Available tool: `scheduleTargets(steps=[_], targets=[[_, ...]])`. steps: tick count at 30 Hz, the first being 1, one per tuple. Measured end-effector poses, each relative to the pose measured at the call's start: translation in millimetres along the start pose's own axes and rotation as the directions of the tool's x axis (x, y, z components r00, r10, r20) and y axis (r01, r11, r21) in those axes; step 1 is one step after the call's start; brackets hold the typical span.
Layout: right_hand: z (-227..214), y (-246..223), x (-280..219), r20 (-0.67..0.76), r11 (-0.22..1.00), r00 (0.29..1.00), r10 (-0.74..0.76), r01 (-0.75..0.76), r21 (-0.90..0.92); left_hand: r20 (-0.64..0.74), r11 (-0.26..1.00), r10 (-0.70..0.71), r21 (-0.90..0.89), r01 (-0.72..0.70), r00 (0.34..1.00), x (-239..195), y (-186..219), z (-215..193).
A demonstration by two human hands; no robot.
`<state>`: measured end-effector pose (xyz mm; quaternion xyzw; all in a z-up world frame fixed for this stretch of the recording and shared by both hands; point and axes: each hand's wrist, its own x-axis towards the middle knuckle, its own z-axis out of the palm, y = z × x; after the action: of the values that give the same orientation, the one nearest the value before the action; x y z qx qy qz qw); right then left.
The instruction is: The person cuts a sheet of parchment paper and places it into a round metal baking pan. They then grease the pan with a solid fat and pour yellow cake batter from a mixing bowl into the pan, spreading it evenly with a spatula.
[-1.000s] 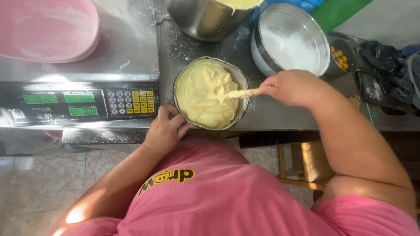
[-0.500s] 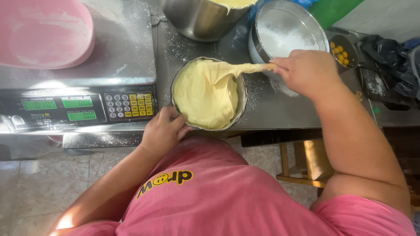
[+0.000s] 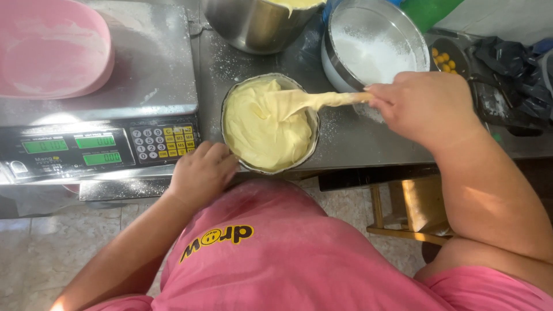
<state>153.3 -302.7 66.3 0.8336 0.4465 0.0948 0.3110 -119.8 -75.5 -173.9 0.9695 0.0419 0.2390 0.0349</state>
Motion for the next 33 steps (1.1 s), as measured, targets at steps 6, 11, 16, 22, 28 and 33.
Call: scheduleTargets(steps=[6,11,16,22,28,33], targets=[[-6,-29,19,0.13,0.995,0.987,-0.095,0.09,0.044,-0.145,0.989,0.145,0.044,-0.14,0.979,7,3,6],[-21,-9,16,0.107,0.998,0.993,0.041,-0.036,-0.052,-0.213,0.983,0.166,-0.046,-0.18,0.963,12,13,12],[-9,-31,40,0.115,0.997,0.992,-0.061,0.065,-0.032,-0.158,0.988,0.151,0.045,-0.145,0.976,9,-3,7],[-69,-27,34,0.276,0.992,0.959,0.07,-0.037,-0.124,-0.213,0.984,0.172,0.003,-0.175,0.962,15,2,8],[-65,-44,51,0.301,0.998,0.953,0.034,-0.014,-0.068,-0.282,0.944,0.256,-0.134,-0.302,0.925,20,24,12],[-109,-34,43,0.388,0.99,0.913,0.13,-0.099,-0.1,-0.177,0.986,0.162,-0.006,-0.165,0.971,14,-3,3]])
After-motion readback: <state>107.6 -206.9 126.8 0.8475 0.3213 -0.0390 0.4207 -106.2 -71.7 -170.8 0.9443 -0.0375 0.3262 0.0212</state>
